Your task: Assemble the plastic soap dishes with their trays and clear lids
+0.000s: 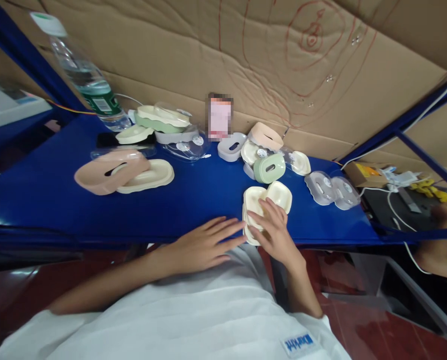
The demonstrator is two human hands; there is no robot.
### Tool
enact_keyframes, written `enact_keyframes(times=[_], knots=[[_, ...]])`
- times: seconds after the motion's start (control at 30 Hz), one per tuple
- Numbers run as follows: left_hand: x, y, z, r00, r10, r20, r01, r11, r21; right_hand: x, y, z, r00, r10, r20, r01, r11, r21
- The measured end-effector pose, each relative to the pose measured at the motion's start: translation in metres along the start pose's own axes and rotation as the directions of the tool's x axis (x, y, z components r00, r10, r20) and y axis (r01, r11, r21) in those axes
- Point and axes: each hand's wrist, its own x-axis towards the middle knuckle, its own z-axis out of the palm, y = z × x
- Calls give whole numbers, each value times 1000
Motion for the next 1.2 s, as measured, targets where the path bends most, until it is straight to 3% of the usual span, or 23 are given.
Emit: enact_keyframes(times=[0.13,0.27,0.37,0.53,0.67,0.8,0.93,1.03,1.2], knots=[[20,17,12,1000,12,16,-14,994,113,-4,16,0,995,46,-89,-49,998,-34],[13,16,4,998,54,-16,-50,987,154,-13,38,-4,978,139,-157,-163,976,-148],[4,7,0,999,7,-31,-2,984,181,-7,47,-13,971,158,-180,-198,952,-232],[-11,-15,-7,974,-175,-144,201,961,190,58,53,-28,990,135,-25,-134,912,-388],[-26,-32,-18,939,-289,-186,320,933,167,122,50,-20,972,220,85,-125,787,-604],[-38,-45,-23,885,-416,-211,437,897,62,145,45,-8,953,286,104,-149,735,-661],[-41,-50,-23,885,-428,-183,424,904,-61,131,44,-13,991,132,13,-109,866,-488],[-43,-52,-21,870,-461,-175,457,887,-65,118,36,-20,997,-54,-58,36,962,-271],[-49,-57,-23,793,-524,-311,521,848,-100,111,7,-7,926,-362,107,364,931,-1]])
